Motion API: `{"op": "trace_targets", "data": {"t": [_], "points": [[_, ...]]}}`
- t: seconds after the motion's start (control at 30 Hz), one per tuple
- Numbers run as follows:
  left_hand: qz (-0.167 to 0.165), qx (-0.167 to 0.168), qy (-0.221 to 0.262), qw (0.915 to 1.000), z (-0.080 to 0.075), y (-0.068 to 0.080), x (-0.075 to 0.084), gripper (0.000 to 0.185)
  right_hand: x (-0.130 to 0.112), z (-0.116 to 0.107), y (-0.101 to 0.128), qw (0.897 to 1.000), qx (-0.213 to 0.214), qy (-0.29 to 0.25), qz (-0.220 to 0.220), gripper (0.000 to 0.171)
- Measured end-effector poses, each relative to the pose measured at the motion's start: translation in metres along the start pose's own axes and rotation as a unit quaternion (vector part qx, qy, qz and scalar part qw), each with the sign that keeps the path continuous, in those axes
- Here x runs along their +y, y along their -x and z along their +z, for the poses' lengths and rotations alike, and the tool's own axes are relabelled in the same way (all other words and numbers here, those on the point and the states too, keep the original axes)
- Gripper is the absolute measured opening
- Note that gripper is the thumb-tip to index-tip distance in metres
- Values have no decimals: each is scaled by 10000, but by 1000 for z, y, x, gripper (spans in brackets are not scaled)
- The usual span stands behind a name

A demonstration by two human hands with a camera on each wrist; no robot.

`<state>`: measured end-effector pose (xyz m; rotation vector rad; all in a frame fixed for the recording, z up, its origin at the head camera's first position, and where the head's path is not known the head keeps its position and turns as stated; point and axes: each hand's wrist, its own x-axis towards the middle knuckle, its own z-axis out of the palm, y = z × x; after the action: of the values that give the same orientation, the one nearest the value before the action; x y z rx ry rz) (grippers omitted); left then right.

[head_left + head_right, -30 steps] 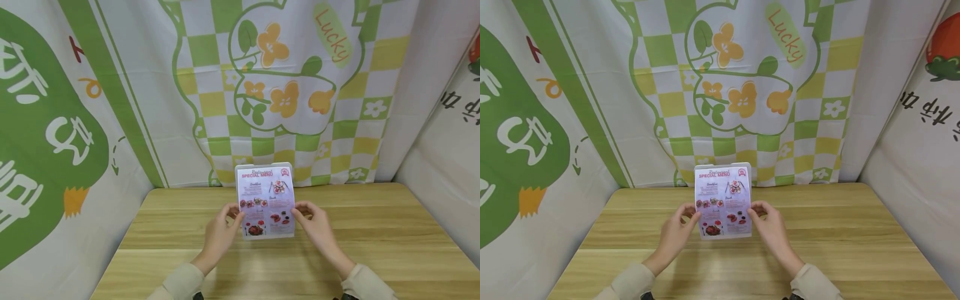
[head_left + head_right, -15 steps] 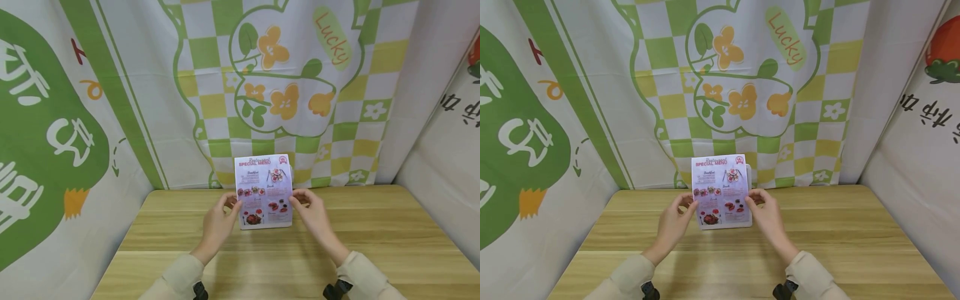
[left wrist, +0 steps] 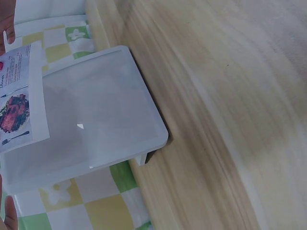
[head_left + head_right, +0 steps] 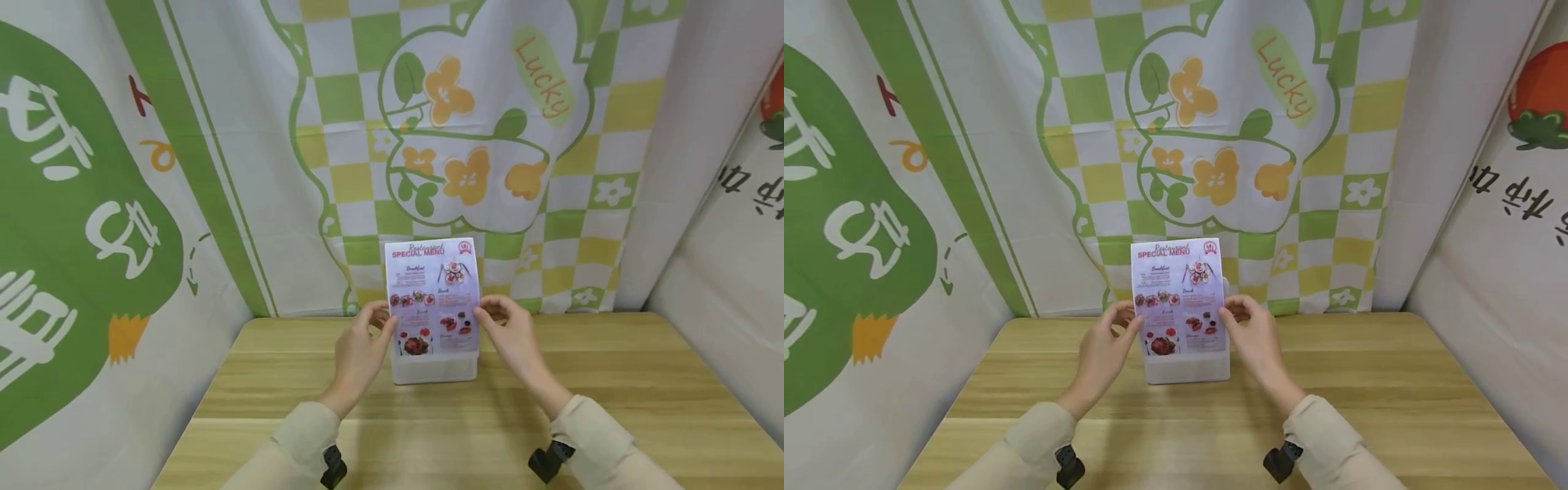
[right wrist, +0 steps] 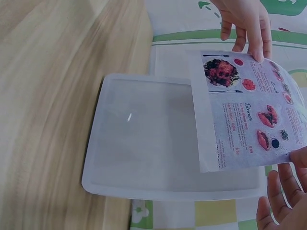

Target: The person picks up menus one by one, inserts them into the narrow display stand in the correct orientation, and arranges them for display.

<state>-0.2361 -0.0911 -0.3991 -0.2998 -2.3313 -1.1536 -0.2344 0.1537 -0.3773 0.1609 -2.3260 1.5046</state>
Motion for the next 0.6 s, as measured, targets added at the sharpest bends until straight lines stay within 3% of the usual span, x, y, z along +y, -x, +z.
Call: {"op": "trace_targets", "data": {"t": [0.3,0.6], "points": [[208,152,-127,9996,0,-18,5,28,-7,-3,-13,9994,72,304,-172,19],[291,199,-279,9990,-9,-36,10,31,-21,-4,-29,9990,52,215,-379,21]]}}
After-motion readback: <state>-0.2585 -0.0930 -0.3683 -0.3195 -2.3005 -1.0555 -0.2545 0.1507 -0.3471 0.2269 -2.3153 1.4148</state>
